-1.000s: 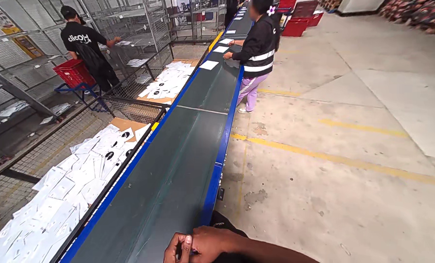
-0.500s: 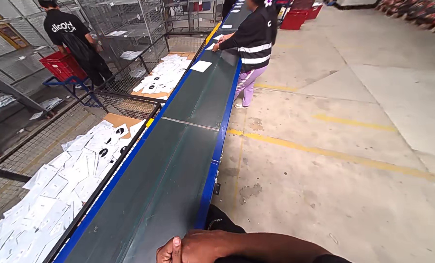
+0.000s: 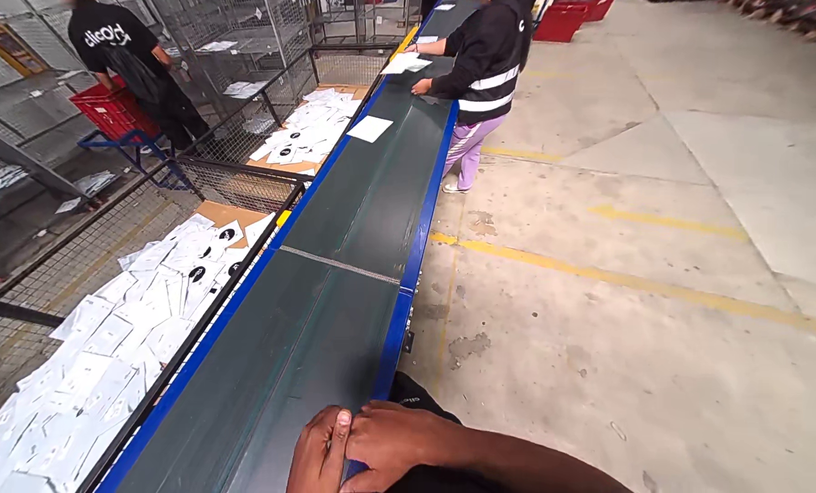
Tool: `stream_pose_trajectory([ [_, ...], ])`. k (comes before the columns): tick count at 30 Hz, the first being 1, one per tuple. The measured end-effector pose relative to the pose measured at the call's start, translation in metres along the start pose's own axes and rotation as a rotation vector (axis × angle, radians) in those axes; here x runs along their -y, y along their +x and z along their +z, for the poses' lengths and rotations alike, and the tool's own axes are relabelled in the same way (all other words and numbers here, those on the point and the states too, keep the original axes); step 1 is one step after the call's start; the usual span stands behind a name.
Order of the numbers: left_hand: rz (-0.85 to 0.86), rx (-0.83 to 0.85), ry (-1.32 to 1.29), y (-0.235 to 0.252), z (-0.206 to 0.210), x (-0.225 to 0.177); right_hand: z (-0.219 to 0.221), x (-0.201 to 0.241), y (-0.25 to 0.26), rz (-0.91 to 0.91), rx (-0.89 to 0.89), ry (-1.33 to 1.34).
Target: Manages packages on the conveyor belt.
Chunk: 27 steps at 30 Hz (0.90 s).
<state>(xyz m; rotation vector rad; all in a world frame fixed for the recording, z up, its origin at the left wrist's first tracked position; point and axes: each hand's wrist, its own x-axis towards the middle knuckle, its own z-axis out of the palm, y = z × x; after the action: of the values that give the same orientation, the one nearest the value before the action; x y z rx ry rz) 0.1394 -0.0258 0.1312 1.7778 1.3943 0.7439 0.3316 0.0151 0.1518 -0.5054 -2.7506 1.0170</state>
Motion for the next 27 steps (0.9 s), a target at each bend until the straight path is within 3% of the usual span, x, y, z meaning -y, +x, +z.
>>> stream_pose_trajectory([
  [4, 0.058, -0.001, 0.137, -0.008, 0.001, -0.008, -0.004, 0.008, -0.001, -0.037, 0.095, -0.029],
  [6, 0.131, -0.088, 0.036, -0.012, 0.004, -0.010, -0.012, 0.020, -0.002, -0.065, 0.077, -0.027],
  [10, 0.290, -0.135, -0.371, -0.020, 0.006, -0.023, -0.032, 0.046, -0.002, -0.126, -0.045, -0.119],
  [27, 0.559, -0.326, -0.458, -0.013, -0.004, -0.059, -0.025, 0.043, 0.014, -0.513, -0.567, -0.208],
])
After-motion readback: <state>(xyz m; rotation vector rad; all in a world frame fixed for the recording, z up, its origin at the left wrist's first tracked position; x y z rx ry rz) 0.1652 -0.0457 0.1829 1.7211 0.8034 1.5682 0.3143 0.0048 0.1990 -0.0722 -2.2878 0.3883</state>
